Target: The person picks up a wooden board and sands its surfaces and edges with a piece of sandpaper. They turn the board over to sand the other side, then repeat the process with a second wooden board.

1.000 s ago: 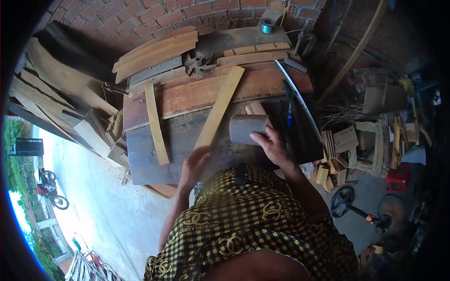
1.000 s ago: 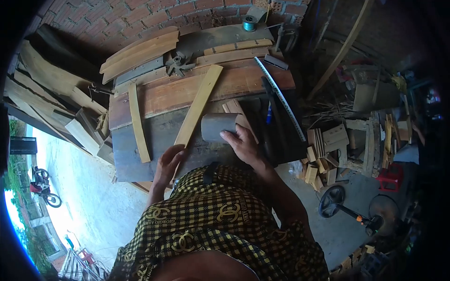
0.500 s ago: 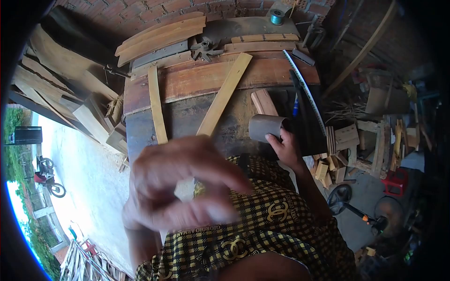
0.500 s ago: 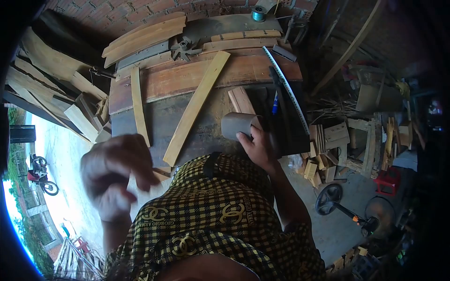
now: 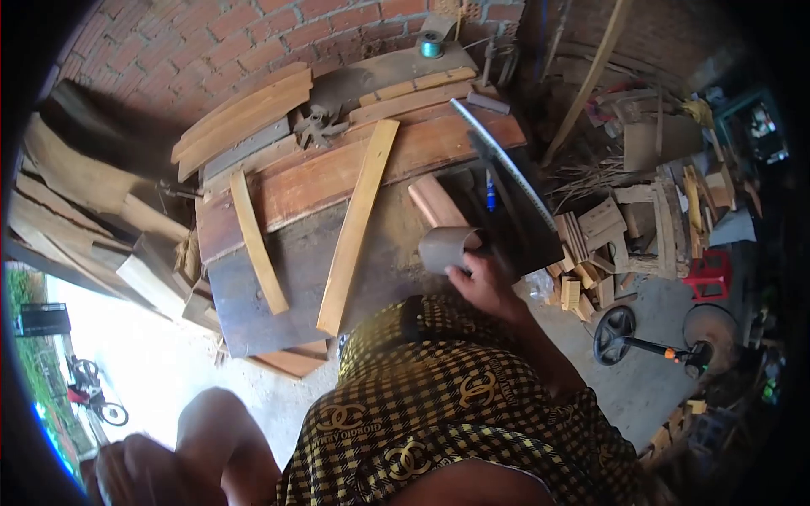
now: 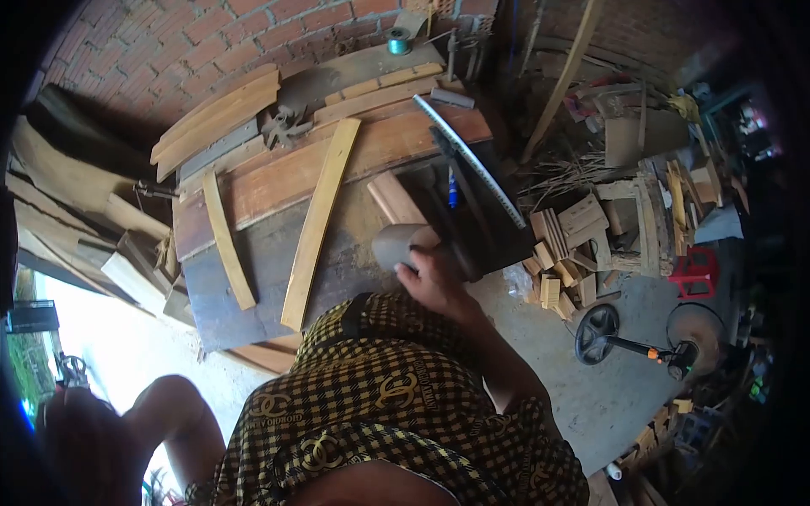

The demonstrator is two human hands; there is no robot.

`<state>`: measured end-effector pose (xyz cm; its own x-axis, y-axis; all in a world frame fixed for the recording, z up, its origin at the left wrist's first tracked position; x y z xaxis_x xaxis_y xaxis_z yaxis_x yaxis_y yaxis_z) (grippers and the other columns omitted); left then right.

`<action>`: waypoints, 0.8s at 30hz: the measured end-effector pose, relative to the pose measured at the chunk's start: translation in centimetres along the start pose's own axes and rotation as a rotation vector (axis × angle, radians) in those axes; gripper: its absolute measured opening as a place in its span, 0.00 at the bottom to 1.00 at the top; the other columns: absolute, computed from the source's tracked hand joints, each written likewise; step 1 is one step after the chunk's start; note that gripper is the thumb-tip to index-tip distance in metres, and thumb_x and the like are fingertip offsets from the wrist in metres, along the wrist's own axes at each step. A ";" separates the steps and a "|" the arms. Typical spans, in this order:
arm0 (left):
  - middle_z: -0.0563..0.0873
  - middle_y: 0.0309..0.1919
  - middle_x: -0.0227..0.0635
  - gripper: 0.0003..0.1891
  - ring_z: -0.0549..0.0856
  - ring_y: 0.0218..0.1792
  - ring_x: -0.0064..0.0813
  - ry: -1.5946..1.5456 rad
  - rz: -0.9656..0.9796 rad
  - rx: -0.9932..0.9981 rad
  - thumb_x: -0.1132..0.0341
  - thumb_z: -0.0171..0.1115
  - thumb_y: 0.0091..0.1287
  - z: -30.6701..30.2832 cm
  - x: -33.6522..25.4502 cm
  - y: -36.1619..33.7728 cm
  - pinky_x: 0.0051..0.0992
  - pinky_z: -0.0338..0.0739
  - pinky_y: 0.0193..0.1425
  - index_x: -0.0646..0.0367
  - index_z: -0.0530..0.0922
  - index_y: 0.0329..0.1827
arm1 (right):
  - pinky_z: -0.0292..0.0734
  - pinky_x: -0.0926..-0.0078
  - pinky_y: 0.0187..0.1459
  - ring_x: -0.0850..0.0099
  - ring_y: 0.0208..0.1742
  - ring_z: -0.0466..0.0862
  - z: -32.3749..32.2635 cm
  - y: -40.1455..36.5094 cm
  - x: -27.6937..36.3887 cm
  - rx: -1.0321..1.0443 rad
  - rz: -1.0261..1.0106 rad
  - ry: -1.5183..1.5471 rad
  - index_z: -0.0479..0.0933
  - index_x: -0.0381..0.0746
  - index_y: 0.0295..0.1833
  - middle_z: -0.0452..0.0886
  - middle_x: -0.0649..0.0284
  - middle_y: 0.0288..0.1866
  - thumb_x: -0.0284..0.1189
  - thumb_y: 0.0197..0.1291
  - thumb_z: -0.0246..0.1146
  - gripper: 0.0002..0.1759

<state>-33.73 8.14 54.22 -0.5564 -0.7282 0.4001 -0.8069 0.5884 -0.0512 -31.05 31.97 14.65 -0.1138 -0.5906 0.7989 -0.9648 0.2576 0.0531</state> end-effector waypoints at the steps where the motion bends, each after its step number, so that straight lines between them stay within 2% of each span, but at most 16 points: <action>1: 0.78 0.17 0.39 0.16 0.80 0.17 0.37 -0.008 0.007 -0.031 0.54 0.60 0.69 -2.6 -0.2 2.2 0.34 0.74 0.22 0.55 0.77 0.28 | 0.77 0.55 0.32 0.47 0.30 0.82 1.0 0.0 0.1 0.009 -0.059 0.040 0.74 0.32 0.34 0.80 0.46 0.28 0.34 0.62 0.64 0.15; 2: 0.78 0.19 0.39 0.15 0.80 0.19 0.37 -0.137 -0.008 -0.097 0.55 0.60 0.69 -5.7 -0.9 4.1 0.34 0.74 0.24 0.56 0.78 0.29 | 0.77 0.54 0.32 0.47 0.30 0.82 1.3 0.3 0.2 0.019 -0.120 0.070 0.74 0.32 0.34 0.80 0.46 0.29 0.35 0.62 0.64 0.15; 3: 0.79 0.21 0.39 0.14 0.80 0.21 0.36 -0.270 -0.018 -0.151 0.56 0.60 0.69 -6.1 -0.4 3.4 0.33 0.75 0.26 0.57 0.78 0.31 | 0.77 0.54 0.32 0.47 0.30 0.82 0.8 0.5 0.7 0.002 -0.121 0.042 0.74 0.32 0.34 0.80 0.46 0.29 0.35 0.62 0.64 0.15; 5: 0.80 0.25 0.39 0.12 0.81 0.25 0.35 -0.511 -0.033 -0.240 0.59 0.61 0.69 -6.7 1.0 1.5 0.32 0.75 0.30 0.59 0.78 0.34 | 0.77 0.52 0.34 0.46 0.31 0.82 1.9 1.1 2.0 0.105 -0.120 -0.047 0.74 0.32 0.33 0.80 0.46 0.29 0.35 0.63 0.63 0.15; 8: 0.82 0.31 0.39 0.11 0.82 0.30 0.34 -0.853 -0.034 -0.330 0.62 0.62 0.69 -5.6 3.4 0.2 0.31 0.75 0.36 0.62 0.79 0.39 | 0.77 0.55 0.36 0.46 0.35 0.82 2.2 1.7 3.5 0.088 -0.206 -0.054 0.74 0.32 0.34 0.81 0.46 0.32 0.34 0.62 0.63 0.14; 11: 0.83 0.37 0.40 0.11 0.83 0.36 0.32 -1.113 -0.126 -0.405 0.65 0.63 0.69 4.3 3.2 -0.6 0.29 0.76 0.42 0.65 0.79 0.44 | 0.76 0.53 0.36 0.45 0.34 0.82 2.9 2.1 3.7 0.093 -0.214 0.022 0.74 0.32 0.34 0.80 0.45 0.30 0.33 0.64 0.62 0.14; 13: 0.84 0.41 0.40 0.11 0.83 0.40 0.31 -1.270 -0.229 -0.478 0.68 0.63 0.69 14.2 2.8 -1.9 0.28 0.76 0.46 0.68 0.79 0.48 | 0.76 0.52 0.36 0.45 0.32 0.81 3.3 2.8 4.5 0.125 -0.212 0.064 0.74 0.32 0.33 0.79 0.44 0.29 0.33 0.65 0.61 0.14; 15: 0.85 0.45 0.40 0.13 0.84 0.44 0.30 -1.457 -0.310 -0.549 0.70 0.64 0.68 23.9 2.1 -3.2 0.27 0.77 0.50 0.70 0.80 0.51 | 0.76 0.53 0.36 0.45 0.32 0.81 2.5 3.0 3.7 0.052 -0.133 0.103 0.74 0.32 0.33 0.79 0.44 0.28 0.33 0.65 0.61 0.14; 16: 0.86 0.36 0.35 0.09 0.82 0.35 0.26 -1.339 -0.416 -0.261 0.70 0.63 0.67 30.0 0.9 -0.9 0.28 0.76 0.41 0.65 0.81 0.47 | 0.76 0.55 0.36 0.45 0.33 0.82 2.5 3.0 3.2 0.053 -0.148 0.062 0.74 0.32 0.34 0.79 0.44 0.30 0.33 0.66 0.61 0.14; 17: 0.87 0.39 0.36 0.11 0.84 0.37 0.29 -1.136 -0.468 -0.009 0.71 0.64 0.66 35.8 -1.1 -0.1 0.29 0.78 0.43 0.61 0.81 0.50 | 0.76 0.55 0.36 0.45 0.34 0.81 2.3 3.0 2.8 0.025 -0.144 0.047 0.74 0.32 0.34 0.79 0.45 0.31 0.33 0.66 0.61 0.14; 18: 0.86 0.44 0.37 0.17 0.86 0.41 0.32 -1.205 -0.461 0.112 0.67 0.67 0.65 42.2 -3.3 -1.3 0.32 0.81 0.46 0.57 0.79 0.56 | 0.76 0.55 0.36 0.46 0.34 0.81 2.2 2.9 2.4 0.000 -0.140 0.032 0.74 0.32 0.35 0.79 0.45 0.31 0.33 0.66 0.62 0.13; 19: 0.83 0.53 0.41 0.25 0.84 0.50 0.36 -1.036 -0.455 0.177 0.61 0.72 0.61 45.3 -5.2 -2.4 0.37 0.82 0.50 0.55 0.77 0.61 | 0.76 0.56 0.36 0.46 0.34 0.81 2.2 2.9 1.9 -0.011 -0.172 0.037 0.74 0.33 0.35 0.79 0.46 0.32 0.32 0.66 0.62 0.13; 20: 0.79 0.56 0.44 0.34 0.80 0.55 0.42 -0.870 -0.422 0.169 0.55 0.76 0.54 49.1 -6.7 -4.0 0.41 0.79 0.55 0.52 0.74 0.64 | 0.76 0.56 0.36 0.46 0.34 0.80 2.0 3.0 2.0 -0.029 -0.200 0.052 0.73 0.33 0.35 0.79 0.46 0.31 0.32 0.66 0.62 0.13; 22: 0.78 0.50 0.44 0.34 0.77 0.54 0.46 -0.910 -0.441 0.053 0.53 0.78 0.50 49.1 -8.9 -4.6 0.43 0.74 0.59 0.52 0.76 0.60 | 0.75 0.56 0.36 0.46 0.34 0.80 1.3 3.2 2.5 -0.013 -0.202 0.029 0.72 0.33 0.34 0.78 0.46 0.32 0.32 0.66 0.62 0.13; 23: 0.78 0.50 0.44 0.34 0.77 0.54 0.46 -0.919 -0.455 0.057 0.53 0.78 0.50 49.1 -9.6 -4.8 0.43 0.74 0.59 0.52 0.76 0.60 | 0.75 0.56 0.36 0.46 0.34 0.80 1.1 3.3 2.6 0.001 -0.206 0.024 0.72 0.33 0.34 0.78 0.46 0.32 0.32 0.66 0.62 0.13; 24: 0.77 0.49 0.44 0.33 0.76 0.53 0.47 -0.920 -0.510 0.003 0.57 0.78 0.49 48.3 -9.4 -4.6 0.43 0.73 0.58 0.53 0.75 0.59 | 0.75 0.56 0.35 0.46 0.34 0.80 1.1 3.4 2.5 0.010 -0.184 0.009 0.72 0.33 0.34 0.78 0.45 0.31 0.32 0.66 0.62 0.13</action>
<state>-34.33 -4.66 6.48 -0.0850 -0.8761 -0.4746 -0.9878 0.1366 -0.0752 -34.86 30.55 16.14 0.0673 -0.6199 0.7818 -0.9714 0.1380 0.1931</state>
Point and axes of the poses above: each hand's wrist, its own y-axis towards the middle knuckle, its own z-axis out of the palm, x = y × z, the point moved 10 cm from there along y, towards the middle knuckle
